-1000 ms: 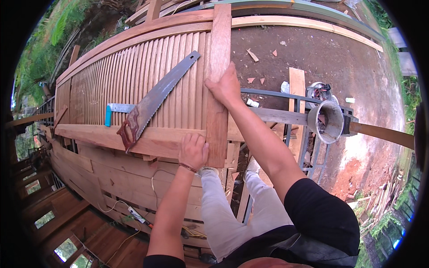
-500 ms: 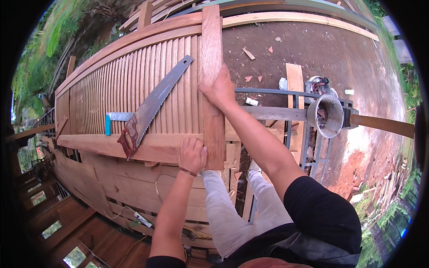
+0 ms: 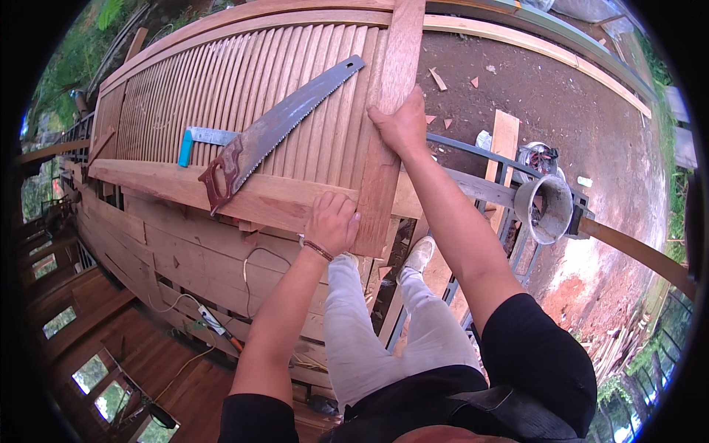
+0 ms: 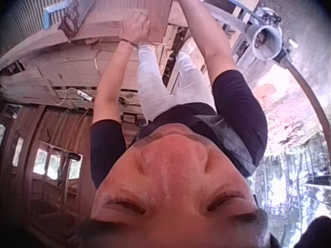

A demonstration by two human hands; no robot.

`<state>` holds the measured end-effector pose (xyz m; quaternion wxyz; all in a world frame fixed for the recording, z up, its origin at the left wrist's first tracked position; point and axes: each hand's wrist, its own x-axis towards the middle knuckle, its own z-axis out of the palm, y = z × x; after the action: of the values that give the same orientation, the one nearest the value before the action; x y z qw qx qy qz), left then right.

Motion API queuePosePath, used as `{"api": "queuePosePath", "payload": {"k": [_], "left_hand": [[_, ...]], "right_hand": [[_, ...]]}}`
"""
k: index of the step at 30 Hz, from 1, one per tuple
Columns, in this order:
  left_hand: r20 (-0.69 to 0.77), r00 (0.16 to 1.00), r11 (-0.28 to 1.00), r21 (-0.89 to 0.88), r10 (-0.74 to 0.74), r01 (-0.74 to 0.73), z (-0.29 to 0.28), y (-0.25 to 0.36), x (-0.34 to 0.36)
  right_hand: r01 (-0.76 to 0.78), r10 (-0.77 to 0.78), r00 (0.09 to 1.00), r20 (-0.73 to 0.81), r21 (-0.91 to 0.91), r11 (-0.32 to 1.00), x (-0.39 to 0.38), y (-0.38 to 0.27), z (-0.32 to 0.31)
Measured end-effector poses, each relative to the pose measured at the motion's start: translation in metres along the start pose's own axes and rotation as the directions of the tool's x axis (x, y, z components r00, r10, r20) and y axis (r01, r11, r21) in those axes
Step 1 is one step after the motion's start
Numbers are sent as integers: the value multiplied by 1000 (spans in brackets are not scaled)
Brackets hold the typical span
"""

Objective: The person uses a hand saw to cut a wooden plank on an outdoor deck. They position the plank, saw through it, and then move the cut piece aside.

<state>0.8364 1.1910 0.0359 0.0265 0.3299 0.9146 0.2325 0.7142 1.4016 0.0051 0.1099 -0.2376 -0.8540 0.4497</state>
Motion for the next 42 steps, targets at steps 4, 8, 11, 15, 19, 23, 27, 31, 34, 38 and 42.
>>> {"api": "queuePosePath", "payload": {"k": [4,8,11,15,19,23,27,31,34,38,42], "left_hand": [[-69,997,998,-66,21,-25,3,-2,-4],[-100,995,996,-91,-22,12,5,-2,-5],[-137,988,989,-135,-72,53,6,2,-1],[-147,989,993,-115,-22,5,9,2,-2],[-105,994,996,-86,-4,-5,11,1,-1],[-90,996,997,-76,-1,-6,10,-1,-4],[-86,996,998,-55,38,-43,11,-1,-2],[-104,993,995,-79,49,-58,11,-1,-1],[-129,991,987,-154,27,-47,9,-3,-1],[-154,986,964,-264,-69,26,6,-9,-4],[-218,963,927,-368,-161,71,4,-11,-6]], "right_hand": [[32,-33,999,-22,-46,998,0,2,0],[71,-72,997,-22,-36,997,4,7,0],[25,-26,999,-33,-47,999,6,10,0],[-73,80,993,82,-82,994,5,-3,-5],[-112,122,985,126,-77,991,2,-5,-13],[-136,145,978,150,-68,988,-3,-11,-13],[-140,146,980,138,-55,989,-2,-8,-13],[-122,129,983,132,-64,991,0,-4,-11],[-107,115,988,103,-84,991,1,-4,-8],[-32,31,999,-15,-107,994,5,6,1],[-7,10,1000,27,-117,993,5,-1,-5]]}}
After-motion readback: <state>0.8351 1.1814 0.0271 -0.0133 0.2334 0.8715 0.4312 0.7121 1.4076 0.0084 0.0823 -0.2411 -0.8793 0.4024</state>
